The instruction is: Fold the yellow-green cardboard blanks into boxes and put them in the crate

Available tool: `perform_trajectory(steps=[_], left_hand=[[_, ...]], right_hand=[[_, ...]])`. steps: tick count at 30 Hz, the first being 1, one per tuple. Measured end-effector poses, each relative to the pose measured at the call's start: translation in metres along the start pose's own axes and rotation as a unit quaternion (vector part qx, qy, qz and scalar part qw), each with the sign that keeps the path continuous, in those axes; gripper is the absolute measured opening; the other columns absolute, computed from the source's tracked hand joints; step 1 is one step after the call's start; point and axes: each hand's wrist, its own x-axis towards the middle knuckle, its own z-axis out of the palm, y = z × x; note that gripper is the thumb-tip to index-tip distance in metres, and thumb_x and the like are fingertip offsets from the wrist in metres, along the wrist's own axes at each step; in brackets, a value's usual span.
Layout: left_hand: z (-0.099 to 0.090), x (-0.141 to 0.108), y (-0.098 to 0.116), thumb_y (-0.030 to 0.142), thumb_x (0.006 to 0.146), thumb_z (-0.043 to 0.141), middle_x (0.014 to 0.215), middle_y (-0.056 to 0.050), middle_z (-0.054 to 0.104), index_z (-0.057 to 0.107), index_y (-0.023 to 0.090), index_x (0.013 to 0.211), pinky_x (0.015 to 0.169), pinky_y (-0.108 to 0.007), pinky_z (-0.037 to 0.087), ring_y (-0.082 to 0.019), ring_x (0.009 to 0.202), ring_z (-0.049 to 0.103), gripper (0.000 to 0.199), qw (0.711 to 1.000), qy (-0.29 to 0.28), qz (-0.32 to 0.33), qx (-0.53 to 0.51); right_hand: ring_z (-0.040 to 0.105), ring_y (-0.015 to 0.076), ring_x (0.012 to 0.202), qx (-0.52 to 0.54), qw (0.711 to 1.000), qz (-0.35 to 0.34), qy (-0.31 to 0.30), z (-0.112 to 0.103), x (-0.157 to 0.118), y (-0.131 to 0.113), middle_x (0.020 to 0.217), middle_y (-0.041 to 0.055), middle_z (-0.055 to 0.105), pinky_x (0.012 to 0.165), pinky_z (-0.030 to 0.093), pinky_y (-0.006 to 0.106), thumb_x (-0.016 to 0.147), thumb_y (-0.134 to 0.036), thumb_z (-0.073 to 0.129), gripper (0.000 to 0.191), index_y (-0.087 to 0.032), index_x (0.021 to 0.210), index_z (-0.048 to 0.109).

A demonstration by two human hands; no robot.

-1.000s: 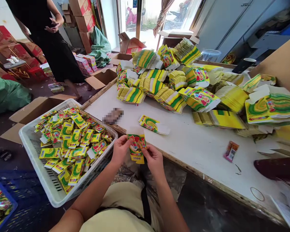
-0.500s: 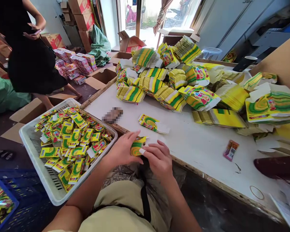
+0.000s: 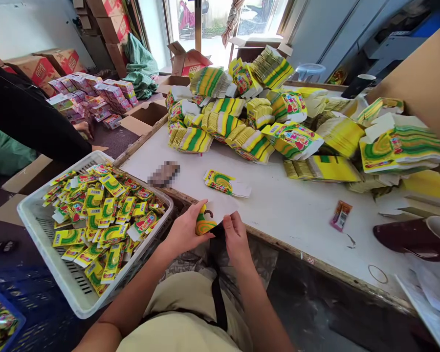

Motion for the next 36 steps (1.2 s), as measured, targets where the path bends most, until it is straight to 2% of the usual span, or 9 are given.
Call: perform_trajectory(steps=[4, 11, 16, 20, 22, 24, 27, 31, 36], left_hand=[[0.004, -0.004, -0.003, 0.036, 0.075, 0.075, 0.137, -0.014, 0.052, 0.018, 0.025, 0.149, 0.092, -0.044, 0.053, -0.031, 0.117, 0.06, 0.094, 1.0, -0.003, -0.015, 0.01], [0.009, -0.006, 0.005, 0.028, 0.076, 0.071, 0.136, -0.009, 0.053, 0.026, 0.029, 0.142, 0.096, -0.04, 0.051, -0.027, 0.119, 0.059, 0.08, 0.999, -0.016, 0.028, -0.004], [0.008, -0.004, 0.01, 0.019, 0.071, 0.066, 0.128, -0.007, 0.058, 0.038, 0.027, 0.127, 0.09, -0.037, 0.052, -0.026, 0.111, 0.063, 0.063, 1.0, 0.003, 0.026, 0.004], [0.005, 0.0, 0.005, 0.018, 0.067, 0.065, 0.113, -0.005, 0.063, 0.038, 0.025, 0.125, 0.079, -0.035, 0.054, -0.024, 0.093, 0.067, 0.065, 0.999, -0.03, -0.014, -0.01], [0.007, 0.002, 0.002, 0.016, 0.067, 0.062, 0.111, -0.006, 0.061, 0.038, 0.023, 0.124, 0.076, -0.035, 0.054, -0.023, 0.086, 0.067, 0.063, 0.999, -0.042, -0.026, -0.011], [0.012, 0.004, 0.0, 0.014, 0.067, 0.06, 0.117, -0.01, 0.055, 0.038, 0.021, 0.123, 0.078, -0.035, 0.054, -0.023, 0.091, 0.065, 0.06, 1.0, -0.019, -0.02, -0.011], [0.014, 0.004, -0.002, 0.017, 0.067, 0.062, 0.122, -0.016, 0.049, 0.036, 0.017, 0.122, 0.083, -0.04, 0.054, -0.025, 0.102, 0.061, 0.061, 0.999, 0.04, -0.017, -0.01], [0.003, 0.004, -0.004, 0.02, 0.067, 0.068, 0.114, -0.012, 0.058, 0.046, 0.018, 0.114, 0.09, -0.046, 0.05, -0.029, 0.107, 0.058, 0.052, 0.997, 0.05, -0.039, 0.043], [-0.015, 0.005, -0.006, 0.025, 0.068, 0.072, 0.108, -0.008, 0.066, 0.055, 0.02, 0.112, 0.088, -0.04, 0.051, -0.026, 0.102, 0.062, 0.048, 0.998, 0.041, -0.029, 0.04]], right_hand=[[0.062, 0.0188, 0.093, -0.03, 0.997, 0.006, -0.066, 0.002, 0.001, -0.008, 0.102, 0.0039, 0.069, 0.083, 0.052, 0.031, 0.093, -0.049, 0.052, 0.031, -0.023, 0.108, 0.061], [0.065, 0.0217, 0.108, 0.016, 1.0, 0.024, 0.005, 0.009, 0.001, 0.001, 0.121, 0.0083, 0.067, 0.093, 0.054, 0.039, 0.086, -0.04, 0.063, 0.046, -0.023, 0.127, 0.053], [0.068, 0.0242, 0.109, 0.018, 0.998, 0.017, -0.056, 0.013, 0.002, 0.013, 0.123, 0.0117, 0.07, 0.092, 0.057, 0.042, 0.09, -0.044, 0.061, 0.053, -0.021, 0.136, 0.049], [0.056, 0.0243, 0.129, -0.066, 0.989, -0.051, -0.125, 0.012, -0.005, 0.014, 0.142, 0.0131, 0.056, 0.106, 0.05, 0.044, 0.098, -0.049, 0.042, 0.057, -0.021, 0.148, 0.04], [0.045, 0.0238, 0.139, -0.15, 0.971, -0.108, -0.151, 0.011, -0.009, 0.011, 0.152, 0.0112, 0.044, 0.113, 0.042, 0.043, 0.098, -0.041, 0.048, 0.055, -0.023, 0.149, 0.04], [0.04, 0.0225, 0.142, -0.215, 0.949, -0.159, -0.166, 0.011, -0.011, 0.009, 0.156, 0.0092, 0.039, 0.116, 0.039, 0.04, 0.096, -0.027, 0.05, 0.05, -0.025, 0.146, 0.045], [0.048, 0.0207, 0.137, -0.234, 0.941, -0.201, -0.139, 0.008, -0.008, 0.012, 0.151, 0.0086, 0.047, 0.112, 0.043, 0.039, 0.094, -0.013, 0.043, 0.048, -0.027, 0.139, 0.054], [0.051, 0.0229, 0.135, -0.239, 0.945, -0.214, -0.061, -0.003, 0.001, 0.02, 0.149, 0.0116, 0.049, 0.108, 0.047, 0.042, 0.095, -0.017, 0.048, 0.047, -0.027, 0.14, 0.052], [0.052, 0.0252, 0.134, -0.292, 0.921, -0.217, -0.135, -0.016, 0.008, 0.017, 0.152, 0.0117, 0.045, 0.105, 0.05, 0.041, 0.095, -0.025, 0.054, 0.032, -0.027, 0.125, 0.066]])
